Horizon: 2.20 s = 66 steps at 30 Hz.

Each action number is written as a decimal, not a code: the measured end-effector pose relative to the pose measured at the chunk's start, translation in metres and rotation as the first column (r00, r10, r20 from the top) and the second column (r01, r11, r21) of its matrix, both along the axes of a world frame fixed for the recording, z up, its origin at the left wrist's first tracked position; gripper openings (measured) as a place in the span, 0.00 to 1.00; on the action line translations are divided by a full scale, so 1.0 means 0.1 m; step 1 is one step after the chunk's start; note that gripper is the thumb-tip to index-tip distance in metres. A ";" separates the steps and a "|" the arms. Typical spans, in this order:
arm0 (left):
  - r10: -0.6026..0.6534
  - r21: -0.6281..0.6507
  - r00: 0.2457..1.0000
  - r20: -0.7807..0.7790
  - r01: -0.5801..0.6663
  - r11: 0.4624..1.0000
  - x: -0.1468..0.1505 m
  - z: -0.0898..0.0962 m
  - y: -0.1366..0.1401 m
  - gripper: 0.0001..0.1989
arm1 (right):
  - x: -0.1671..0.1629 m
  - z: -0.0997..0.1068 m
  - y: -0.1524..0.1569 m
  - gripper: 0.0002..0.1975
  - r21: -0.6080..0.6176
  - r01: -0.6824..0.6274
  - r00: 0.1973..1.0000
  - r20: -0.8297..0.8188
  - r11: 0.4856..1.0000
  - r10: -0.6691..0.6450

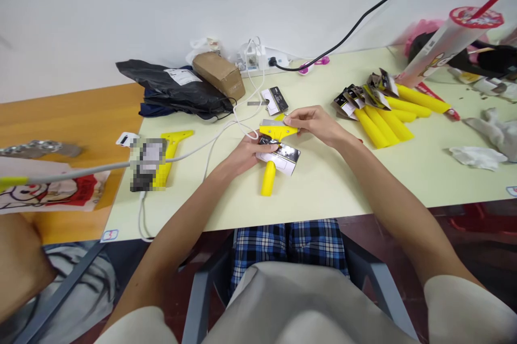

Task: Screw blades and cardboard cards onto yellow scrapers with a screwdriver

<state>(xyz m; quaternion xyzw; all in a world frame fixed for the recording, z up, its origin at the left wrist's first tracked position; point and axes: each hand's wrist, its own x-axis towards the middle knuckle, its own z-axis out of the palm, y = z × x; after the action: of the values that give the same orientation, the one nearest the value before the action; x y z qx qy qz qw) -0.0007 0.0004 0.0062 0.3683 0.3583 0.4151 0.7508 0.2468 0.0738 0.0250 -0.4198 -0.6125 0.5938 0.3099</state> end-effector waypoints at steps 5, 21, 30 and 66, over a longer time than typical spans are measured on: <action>-0.039 0.028 0.999 -0.015 0.039 0.999 -0.02 -0.04 0.02 0.26 | 0.04 0.10 -0.01 0.26 0.020 -0.054 0.998 0.024 0.998 0.053; -0.178 -0.014 0.983 -0.052 0.177 0.984 -0.09 -0.01 0.00 0.26 | 0.13 0.17 -0.02 0.24 0.093 -0.238 0.966 0.125 0.967 0.225; -0.114 -0.026 0.993 -0.011 0.114 0.993 -0.07 -0.02 0.01 0.25 | 0.08 0.23 -0.08 0.26 0.202 -0.272 0.959 0.131 0.941 0.250; -0.075 0.010 0.996 0.057 0.075 0.997 -0.07 0.06 -0.05 0.22 | 0.23 0.11 0.04 0.31 0.139 -0.214 0.975 -0.034 0.967 0.221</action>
<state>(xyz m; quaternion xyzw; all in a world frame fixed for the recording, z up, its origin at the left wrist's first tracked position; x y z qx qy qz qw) -0.0075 -0.0043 0.0118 0.3722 0.3209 0.3984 0.7744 0.2693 0.0780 0.0363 -0.3134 -0.6855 0.5919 0.2855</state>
